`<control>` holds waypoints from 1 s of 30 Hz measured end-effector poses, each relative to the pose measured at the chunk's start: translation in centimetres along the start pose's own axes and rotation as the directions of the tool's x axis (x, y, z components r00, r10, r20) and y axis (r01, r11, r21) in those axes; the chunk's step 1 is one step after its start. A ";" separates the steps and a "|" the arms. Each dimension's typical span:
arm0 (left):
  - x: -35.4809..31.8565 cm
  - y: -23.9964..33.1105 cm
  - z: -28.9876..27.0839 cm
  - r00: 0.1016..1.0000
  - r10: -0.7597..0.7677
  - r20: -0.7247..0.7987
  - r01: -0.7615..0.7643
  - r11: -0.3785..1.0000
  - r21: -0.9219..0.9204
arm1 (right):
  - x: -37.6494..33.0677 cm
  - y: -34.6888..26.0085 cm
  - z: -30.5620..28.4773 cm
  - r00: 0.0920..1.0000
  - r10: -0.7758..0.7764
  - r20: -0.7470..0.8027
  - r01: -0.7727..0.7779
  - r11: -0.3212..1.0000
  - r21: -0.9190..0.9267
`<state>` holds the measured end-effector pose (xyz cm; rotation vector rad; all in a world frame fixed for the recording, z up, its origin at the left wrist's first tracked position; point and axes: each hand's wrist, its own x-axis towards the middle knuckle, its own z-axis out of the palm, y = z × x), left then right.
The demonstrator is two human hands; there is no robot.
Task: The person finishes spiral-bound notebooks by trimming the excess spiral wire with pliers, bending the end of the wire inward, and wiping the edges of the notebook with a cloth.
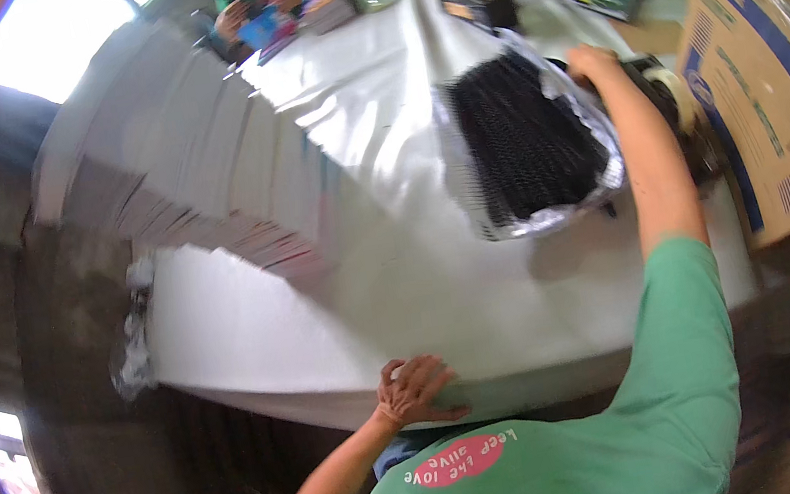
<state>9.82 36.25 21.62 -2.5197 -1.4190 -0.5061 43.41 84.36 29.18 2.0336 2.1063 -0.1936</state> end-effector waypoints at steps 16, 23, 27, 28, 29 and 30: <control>-1.5 4.0 10.2 0.909 0.014 -0.417 0.192 0.873 0.448 | -33.9 -13.3 6.3 0.436 -0.136 -0.890 0.417 0.907 0.065; -7.4 -9.7 13.9 0.531 0.844 0.078 -0.841 0.513 0.174 | -36.6 -16.2 13.4 0.734 0.168 -0.659 -0.036 0.977 0.209; -6.7 -13.6 11.7 0.593 0.805 -0.025 -0.799 0.592 0.106 | -37.2 -16.1 13.4 0.703 0.180 -0.688 -0.022 0.973 0.231; -6.4 -14.0 11.0 0.622 0.781 -0.063 -0.776 0.625 0.086 | -37.3 -16.1 13.4 0.725 0.221 -0.652 -0.015 0.952 0.306; -6.3 -14.1 10.2 0.653 0.752 -0.092 -0.750 0.659 0.063 | -37.4 -16.0 13.5 0.745 0.257 -0.616 -0.007 0.925 0.379; -6.3 -14.5 9.1 0.687 0.719 -0.108 -0.719 0.694 0.046 | -37.3 -16.2 13.6 0.703 0.224 -0.675 0.009 0.946 0.324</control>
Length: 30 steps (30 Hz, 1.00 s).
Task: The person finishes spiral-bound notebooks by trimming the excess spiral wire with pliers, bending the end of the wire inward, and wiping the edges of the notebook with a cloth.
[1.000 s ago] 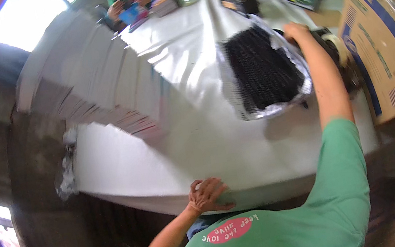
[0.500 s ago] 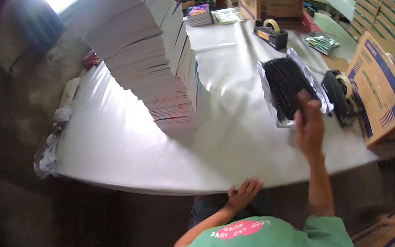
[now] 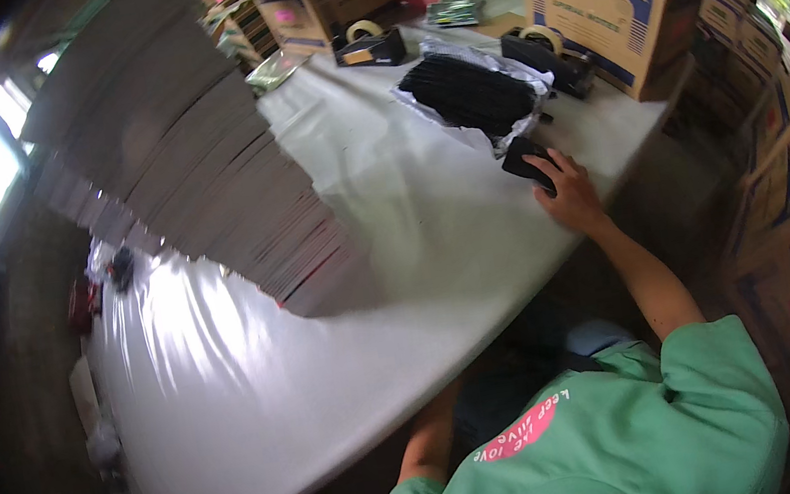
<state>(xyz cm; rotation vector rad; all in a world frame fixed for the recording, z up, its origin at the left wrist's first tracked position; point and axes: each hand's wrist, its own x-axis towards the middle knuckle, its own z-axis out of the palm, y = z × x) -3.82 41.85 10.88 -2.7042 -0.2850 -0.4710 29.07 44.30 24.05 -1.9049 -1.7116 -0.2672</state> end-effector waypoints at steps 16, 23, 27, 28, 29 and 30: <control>11.3 0.6 -11.0 0.702 -0.645 0.302 0.712 0.632 -0.306 | -1.3 2.4 0.4 0.996 -0.011 -0.087 0.009 1.000 -0.026; 4.7 8.0 -8.7 0.842 -0.208 0.498 0.533 0.174 -0.828 | -0.6 1.3 0.8 0.963 -0.125 -0.238 0.135 0.990 0.027; 2.9 0.1 -23.2 0.572 -0.679 0.461 0.628 0.001 -0.778 | 5.1 -2.7 -3.3 0.850 -0.357 -0.387 0.476 0.834 0.278; 0.7 -2.3 -23.7 0.526 -0.850 -0.013 0.595 0.380 -0.708 | 8.3 -4.8 -4.7 0.822 -0.369 -0.433 0.536 0.759 0.371; -0.4 -5.1 -26.3 0.344 -0.927 -0.153 0.810 0.375 -0.452 | 11.1 -6.9 -5.7 0.796 -0.369 -0.480 0.586 0.669 0.457; -0.1 -7.7 -28.3 0.009 -0.948 -0.318 0.840 0.179 -0.512 | 13.8 -8.7 -6.4 0.812 -0.319 -0.488 0.568 0.623 0.538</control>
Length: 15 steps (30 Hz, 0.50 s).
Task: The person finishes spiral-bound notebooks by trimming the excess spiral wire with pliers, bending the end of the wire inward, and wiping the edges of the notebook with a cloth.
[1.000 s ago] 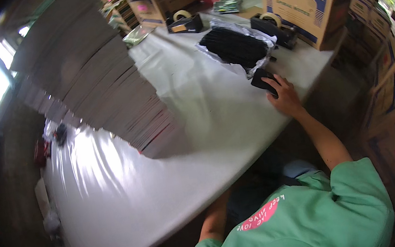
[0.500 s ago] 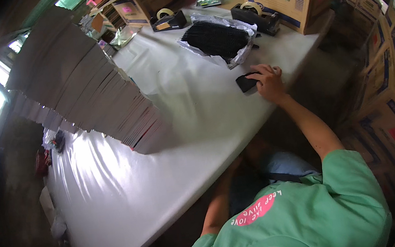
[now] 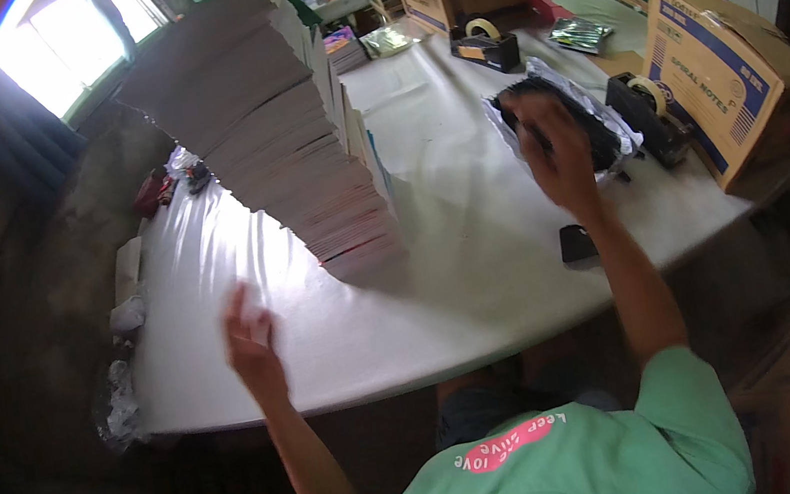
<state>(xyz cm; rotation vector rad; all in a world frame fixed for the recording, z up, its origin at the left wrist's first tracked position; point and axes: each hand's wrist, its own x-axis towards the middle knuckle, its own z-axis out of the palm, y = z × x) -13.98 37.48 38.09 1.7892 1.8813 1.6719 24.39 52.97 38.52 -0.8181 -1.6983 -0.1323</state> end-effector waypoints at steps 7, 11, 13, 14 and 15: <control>19.0 8.5 0.9 0.914 0.169 -0.368 -0.301 0.892 -0.338 | 22.8 -4.1 7.9 0.803 0.340 0.490 -0.593 0.540 0.597; 23.4 11.4 2.7 0.926 0.145 -0.348 -0.274 0.892 -0.359 | 27.3 -7.9 9.4 0.644 0.401 0.651 -0.743 0.530 0.408; 24.4 11.9 3.2 0.936 0.135 -0.324 -0.253 0.900 -0.355 | 28.3 -9.7 9.3 0.575 0.418 0.704 -0.745 0.624 0.238; 24.8 11.9 3.0 0.934 0.144 -0.327 -0.246 0.923 -0.296 | 28.3 -10.4 9.2 0.617 0.351 0.704 -0.668 0.707 0.233; 25.2 11.9 3.2 0.933 0.152 -0.326 -0.239 0.939 -0.246 | 28.9 -10.3 8.9 0.595 0.371 0.713 -0.665 0.725 0.177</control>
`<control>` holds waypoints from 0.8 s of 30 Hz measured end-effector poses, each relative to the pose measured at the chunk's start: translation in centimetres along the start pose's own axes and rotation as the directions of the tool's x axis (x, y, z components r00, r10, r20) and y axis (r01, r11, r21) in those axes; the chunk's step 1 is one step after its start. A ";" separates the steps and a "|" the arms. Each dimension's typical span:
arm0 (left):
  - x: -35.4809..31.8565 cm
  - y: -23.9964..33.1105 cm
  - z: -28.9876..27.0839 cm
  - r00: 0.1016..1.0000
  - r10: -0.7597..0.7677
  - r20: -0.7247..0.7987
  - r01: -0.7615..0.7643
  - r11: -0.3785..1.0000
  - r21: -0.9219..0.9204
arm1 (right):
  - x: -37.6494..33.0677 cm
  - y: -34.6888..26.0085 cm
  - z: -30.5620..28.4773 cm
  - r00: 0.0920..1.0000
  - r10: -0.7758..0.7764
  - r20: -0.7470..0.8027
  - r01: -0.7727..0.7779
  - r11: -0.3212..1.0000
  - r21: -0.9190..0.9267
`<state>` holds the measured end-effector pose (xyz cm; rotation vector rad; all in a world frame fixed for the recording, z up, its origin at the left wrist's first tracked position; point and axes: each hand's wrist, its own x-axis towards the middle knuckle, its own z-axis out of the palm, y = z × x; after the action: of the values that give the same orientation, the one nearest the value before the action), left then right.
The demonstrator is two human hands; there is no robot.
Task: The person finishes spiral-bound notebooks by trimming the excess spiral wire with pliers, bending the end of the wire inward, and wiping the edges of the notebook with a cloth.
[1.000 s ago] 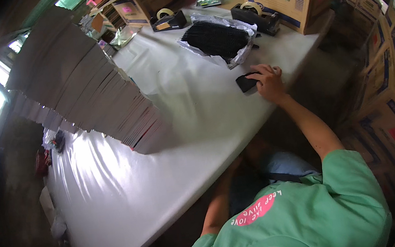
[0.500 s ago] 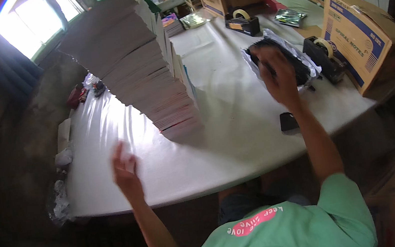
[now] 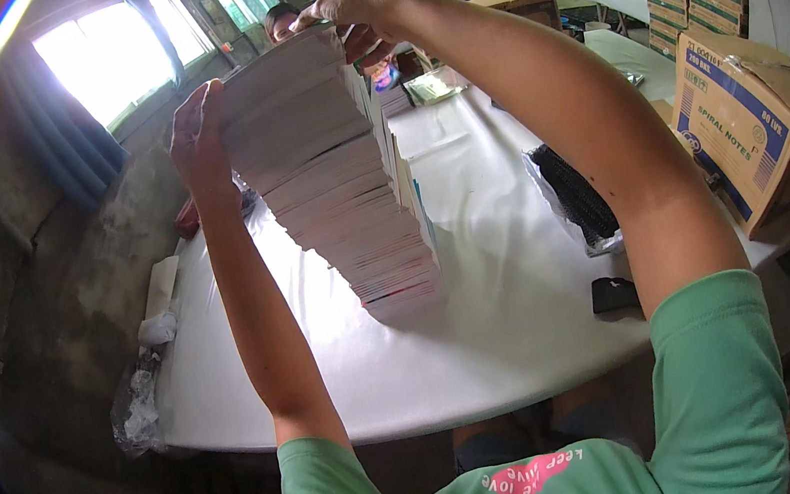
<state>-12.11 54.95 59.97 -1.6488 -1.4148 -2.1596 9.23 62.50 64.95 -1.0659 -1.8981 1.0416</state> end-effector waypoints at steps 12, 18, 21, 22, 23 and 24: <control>-0.2 -1.7 -0.8 0.995 0.100 0.011 -0.100 0.993 0.069 | 3.1 -1.4 -4.1 0.999 0.029 0.032 -0.028 0.999 -0.015; 0.0 -1.5 -0.5 0.999 0.030 0.033 -0.032 0.998 0.050 | 1.8 1.1 -6.0 0.940 -0.314 -0.131 0.338 0.821 0.461; -0.4 -0.1 -0.1 0.998 0.045 0.038 -0.048 0.995 0.085 | -0.1 1.8 -7.5 0.911 -0.364 -0.194 0.408 0.725 0.555; -0.5 0.0 -0.2 0.997 0.066 0.042 -0.070 0.993 0.100 | -1.0 2.0 -7.6 0.900 -0.379 -0.216 0.430 0.690 0.582; -0.6 0.0 -0.3 0.995 0.086 0.047 -0.091 0.989 0.113 | -1.7 2.1 -7.6 0.890 -0.390 -0.237 0.450 0.672 0.587; 0.0 -0.9 -1.0 0.976 0.217 0.003 -0.212 0.950 0.231 | -2.4 1.8 -7.4 0.879 -0.403 -0.255 0.472 0.653 0.592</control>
<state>-13.29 54.80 59.43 -1.6043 -1.3498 -1.8174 17.15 63.19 66.00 -0.2246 -1.4195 1.1813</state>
